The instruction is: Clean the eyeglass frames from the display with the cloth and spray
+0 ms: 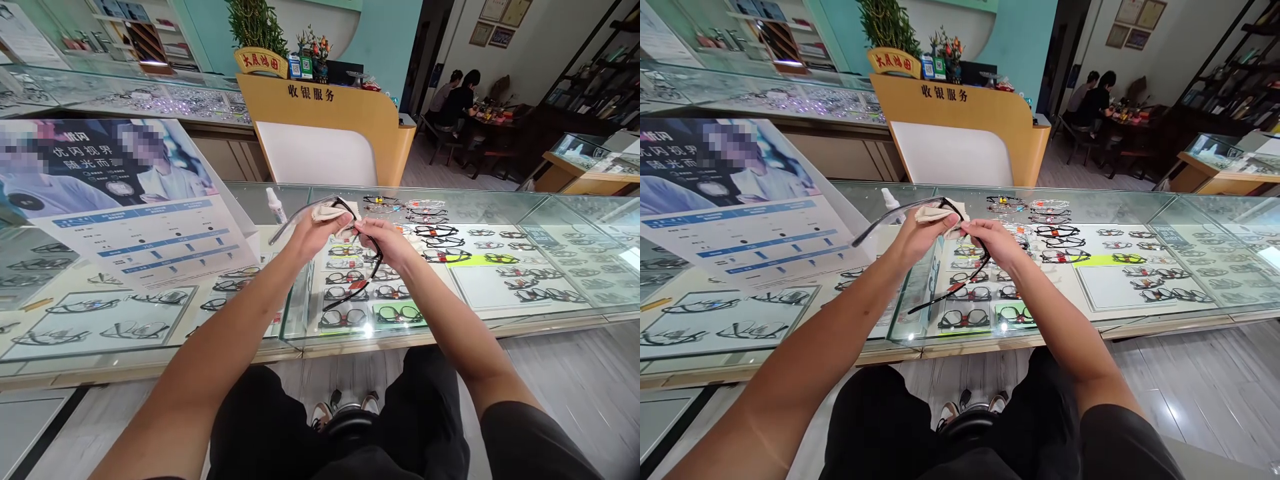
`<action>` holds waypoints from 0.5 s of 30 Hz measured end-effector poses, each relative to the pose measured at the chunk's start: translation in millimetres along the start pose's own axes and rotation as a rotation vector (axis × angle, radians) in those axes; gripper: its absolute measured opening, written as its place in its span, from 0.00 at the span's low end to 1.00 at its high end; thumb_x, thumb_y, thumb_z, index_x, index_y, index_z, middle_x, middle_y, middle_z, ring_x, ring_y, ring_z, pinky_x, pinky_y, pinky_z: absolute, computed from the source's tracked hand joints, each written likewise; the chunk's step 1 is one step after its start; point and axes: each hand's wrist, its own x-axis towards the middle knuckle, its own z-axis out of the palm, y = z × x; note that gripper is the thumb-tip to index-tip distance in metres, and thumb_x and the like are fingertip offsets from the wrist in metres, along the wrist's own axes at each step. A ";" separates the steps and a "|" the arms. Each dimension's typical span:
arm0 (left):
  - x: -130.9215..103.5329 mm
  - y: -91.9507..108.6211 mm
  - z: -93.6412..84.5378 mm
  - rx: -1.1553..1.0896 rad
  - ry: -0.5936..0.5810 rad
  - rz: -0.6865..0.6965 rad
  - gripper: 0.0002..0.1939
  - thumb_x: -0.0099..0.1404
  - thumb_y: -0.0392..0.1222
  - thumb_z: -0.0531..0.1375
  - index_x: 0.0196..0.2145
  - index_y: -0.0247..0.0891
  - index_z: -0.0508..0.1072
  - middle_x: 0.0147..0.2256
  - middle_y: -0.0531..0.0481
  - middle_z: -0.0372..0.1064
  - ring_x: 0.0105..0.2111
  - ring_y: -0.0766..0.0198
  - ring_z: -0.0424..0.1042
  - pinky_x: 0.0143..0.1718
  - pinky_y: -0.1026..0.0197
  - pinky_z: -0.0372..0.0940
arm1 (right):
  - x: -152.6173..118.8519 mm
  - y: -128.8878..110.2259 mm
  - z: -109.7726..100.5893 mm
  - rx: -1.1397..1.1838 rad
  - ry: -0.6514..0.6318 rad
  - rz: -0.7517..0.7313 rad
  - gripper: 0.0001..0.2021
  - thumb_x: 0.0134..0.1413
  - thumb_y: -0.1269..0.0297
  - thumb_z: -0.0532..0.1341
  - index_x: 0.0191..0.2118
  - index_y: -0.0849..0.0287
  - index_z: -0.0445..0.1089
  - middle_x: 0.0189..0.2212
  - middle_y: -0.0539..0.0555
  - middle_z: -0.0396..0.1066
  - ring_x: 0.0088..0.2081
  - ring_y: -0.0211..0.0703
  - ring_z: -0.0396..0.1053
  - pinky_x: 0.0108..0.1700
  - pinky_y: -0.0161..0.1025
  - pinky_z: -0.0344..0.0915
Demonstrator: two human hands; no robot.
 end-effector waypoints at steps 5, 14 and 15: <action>-0.6 -2.1 5.0 -0.126 0.082 -0.066 0.34 0.61 0.75 0.73 0.25 0.40 0.73 0.24 0.51 0.67 0.26 0.63 0.67 0.31 0.57 0.65 | -0.8 2.0 6.1 0.011 -0.029 -0.024 0.28 0.46 0.33 0.78 0.31 0.56 0.80 0.19 0.44 0.58 0.26 0.37 0.51 0.33 0.42 0.44; 16.8 -24.0 -10.5 -0.311 0.244 -0.236 0.30 0.57 0.65 0.80 0.46 0.38 0.84 0.42 0.43 0.84 0.43 0.53 0.82 0.40 0.56 0.77 | 6.4 -0.9 -9.1 0.135 0.135 -0.074 0.29 0.42 0.34 0.81 0.33 0.54 0.77 0.22 0.43 0.52 0.25 0.36 0.49 0.31 0.42 0.45; 18.9 -25.8 -14.7 -0.287 0.243 -0.255 0.29 0.57 0.64 0.80 0.45 0.38 0.84 0.42 0.43 0.84 0.42 0.54 0.82 0.38 0.57 0.76 | 6.2 -2.9 -10.9 0.162 0.155 -0.085 0.29 0.41 0.35 0.81 0.34 0.54 0.77 0.22 0.43 0.53 0.26 0.36 0.49 0.31 0.42 0.45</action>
